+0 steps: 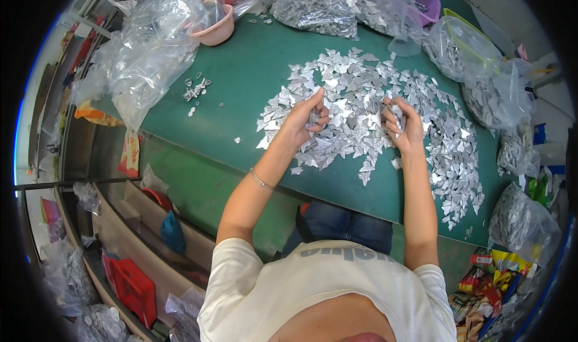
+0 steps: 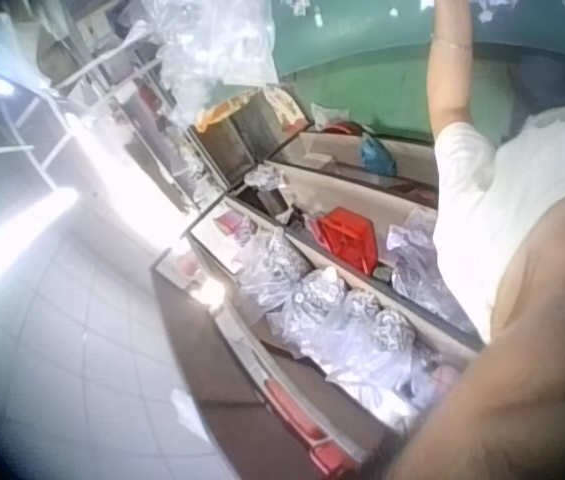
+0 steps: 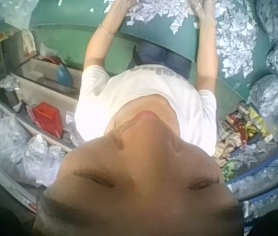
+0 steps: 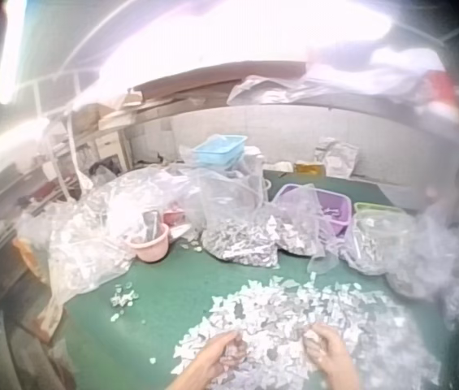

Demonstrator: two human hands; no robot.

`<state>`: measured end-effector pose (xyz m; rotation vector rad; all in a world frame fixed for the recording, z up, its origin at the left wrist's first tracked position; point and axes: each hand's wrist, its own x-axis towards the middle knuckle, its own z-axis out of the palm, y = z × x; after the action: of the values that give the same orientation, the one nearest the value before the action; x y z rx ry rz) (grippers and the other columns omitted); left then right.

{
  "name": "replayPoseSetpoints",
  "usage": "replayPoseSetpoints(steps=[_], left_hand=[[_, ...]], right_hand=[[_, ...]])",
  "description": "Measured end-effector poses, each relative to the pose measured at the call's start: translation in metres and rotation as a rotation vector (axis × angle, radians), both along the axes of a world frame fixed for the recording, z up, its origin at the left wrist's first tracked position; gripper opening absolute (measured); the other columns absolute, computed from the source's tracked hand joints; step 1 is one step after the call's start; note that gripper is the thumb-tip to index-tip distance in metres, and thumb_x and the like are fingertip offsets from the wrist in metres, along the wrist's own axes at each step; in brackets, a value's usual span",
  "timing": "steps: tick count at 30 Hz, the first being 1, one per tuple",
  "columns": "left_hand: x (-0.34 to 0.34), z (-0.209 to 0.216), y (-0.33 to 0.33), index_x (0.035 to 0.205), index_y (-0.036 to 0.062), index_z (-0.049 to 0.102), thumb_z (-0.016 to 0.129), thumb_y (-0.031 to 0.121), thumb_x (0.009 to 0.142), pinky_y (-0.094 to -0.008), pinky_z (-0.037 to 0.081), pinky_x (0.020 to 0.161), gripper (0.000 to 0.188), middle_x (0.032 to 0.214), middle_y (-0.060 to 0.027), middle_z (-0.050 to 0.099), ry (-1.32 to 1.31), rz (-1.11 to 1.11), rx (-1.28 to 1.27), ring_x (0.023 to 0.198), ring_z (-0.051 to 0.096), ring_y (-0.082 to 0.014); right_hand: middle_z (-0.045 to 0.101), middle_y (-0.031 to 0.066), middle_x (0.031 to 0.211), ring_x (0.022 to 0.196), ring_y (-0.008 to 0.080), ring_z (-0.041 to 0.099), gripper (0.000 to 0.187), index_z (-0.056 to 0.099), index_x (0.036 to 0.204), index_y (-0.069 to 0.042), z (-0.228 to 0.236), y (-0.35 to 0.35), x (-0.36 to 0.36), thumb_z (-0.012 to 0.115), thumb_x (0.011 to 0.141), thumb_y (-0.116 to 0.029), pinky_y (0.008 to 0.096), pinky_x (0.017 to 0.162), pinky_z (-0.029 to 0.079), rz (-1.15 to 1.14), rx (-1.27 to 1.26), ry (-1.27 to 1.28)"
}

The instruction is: The person sorts silver butterfly-shaped decorative items on a green table by hand and places them into plastic bags.

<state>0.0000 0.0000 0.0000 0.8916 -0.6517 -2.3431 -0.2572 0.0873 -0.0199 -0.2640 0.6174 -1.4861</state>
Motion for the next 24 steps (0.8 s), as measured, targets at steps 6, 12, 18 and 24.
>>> replayPoseSetpoints(steps=[6,12,18,24], left_hand=[[-0.020,0.002,0.005,0.075,0.0019,0.059,0.070,0.028,0.080,-0.0335,0.044,0.047,0.028,0.057,-0.0098,0.057,-0.954,-0.046,-1.197,0.055,0.056,-0.0194],[-0.032,0.007,0.011,0.095,0.0055,0.066,0.072,0.026,0.074,-0.0421,0.050,0.067,0.030,0.081,-0.0163,0.066,-1.180,-0.214,-1.465,0.077,0.064,-0.0351],[-0.030,0.009,0.011,0.096,0.0056,0.066,0.071,0.024,0.074,-0.0428,0.050,0.069,0.029,0.087,-0.0164,0.066,-1.225,-0.272,-1.508,0.082,0.063,-0.0346],[-0.026,0.013,0.016,0.102,0.0058,0.063,0.070,0.019,0.074,-0.0438,0.050,0.068,0.032,0.094,-0.0161,0.065,-1.276,-0.339,-1.469,0.082,0.063,-0.0358]], right_hand=[[0.060,0.0071,0.085,0.062,0.0133,0.052,0.026,0.062,0.105,-0.003,0.020,-0.003,-0.009,0.062,0.083,-0.016,0.0218,0.044,0.038,0.019,0.026,0.595],[0.066,0.0145,0.087,0.077,0.0309,0.063,0.022,0.070,0.089,-0.008,0.023,-0.013,0.030,0.073,0.071,-0.019,0.0376,0.069,0.049,-0.136,0.038,2.095],[0.062,0.0074,0.071,0.066,0.0206,0.060,0.017,0.067,0.078,-0.002,0.022,-0.010,0.022,0.073,0.074,-0.017,0.0334,0.061,0.046,-0.251,-0.007,1.705],[0.060,0.0059,0.076,0.056,0.0100,0.050,0.016,0.059,0.081,-0.001,0.024,0.004,0.000,0.065,0.084,-0.015,0.0197,0.042,0.033,-0.232,0.210,0.548]])
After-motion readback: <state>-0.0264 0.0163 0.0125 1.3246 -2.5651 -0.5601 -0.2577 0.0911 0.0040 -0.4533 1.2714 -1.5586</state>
